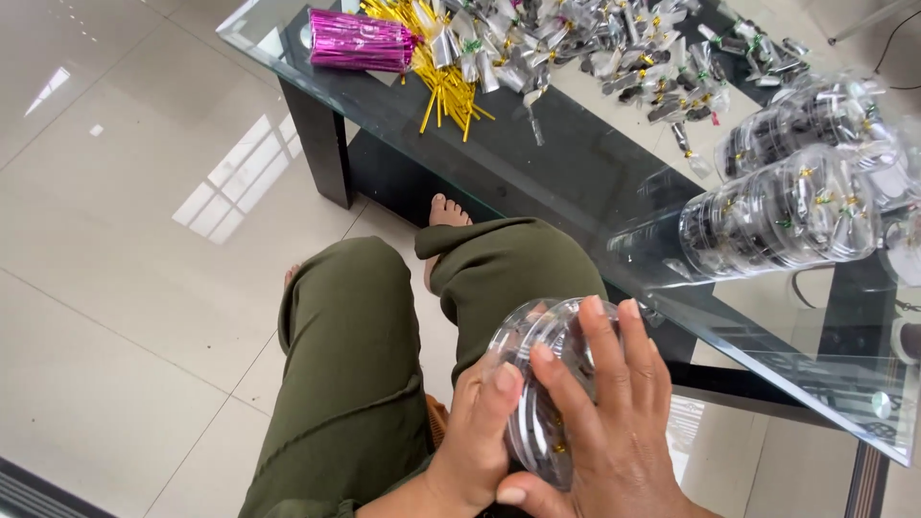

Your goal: Manually picking up individually wrapped candies from a pile and placing them into a clear plastic container.

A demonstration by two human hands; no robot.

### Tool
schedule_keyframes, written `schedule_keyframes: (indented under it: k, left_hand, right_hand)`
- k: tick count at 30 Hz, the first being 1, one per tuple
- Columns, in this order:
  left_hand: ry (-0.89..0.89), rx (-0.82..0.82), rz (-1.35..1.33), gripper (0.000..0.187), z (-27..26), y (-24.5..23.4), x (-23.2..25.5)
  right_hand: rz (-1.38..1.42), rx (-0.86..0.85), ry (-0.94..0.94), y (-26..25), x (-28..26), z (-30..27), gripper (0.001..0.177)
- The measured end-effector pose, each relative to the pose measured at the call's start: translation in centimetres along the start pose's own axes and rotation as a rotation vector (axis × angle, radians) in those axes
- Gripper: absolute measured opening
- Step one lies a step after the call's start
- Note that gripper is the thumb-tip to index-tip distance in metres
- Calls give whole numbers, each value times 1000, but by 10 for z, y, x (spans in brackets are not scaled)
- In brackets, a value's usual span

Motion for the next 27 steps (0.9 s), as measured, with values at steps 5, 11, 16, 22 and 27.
schedule_keyframes:
  k: [5,11,16,22,27]
  left_hand:
    - [-188,-24,-265,62,11,-24,-20]
    - [-211,2,-171,57,8,-18,-17]
    - [-51,34,30,54,4,-20,-13]
    - [-107,41,-163,54,11,-33,-17]
    - [-259,51,-128,59,12,-24,-5]
  right_hand:
    - [-133,-100,-254,-16,22,14,98]
    - [34,-178,-352,-19,27,19,97]
    - [96,-106,-94,-3,12,10,101]
    - [24,-148,-160,-17,20,20,109]
    - [93,-192,-368,-22,29,25,95]
Point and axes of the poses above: each hand's wrist, its own z-axis towards the middle knuckle, its own y-axis out of the palm, x = y × z, the point moved 3 cm from there along z, towards the middle knuckle, and after that the axes turned 10 degrees about y, right-handed, at the moved point
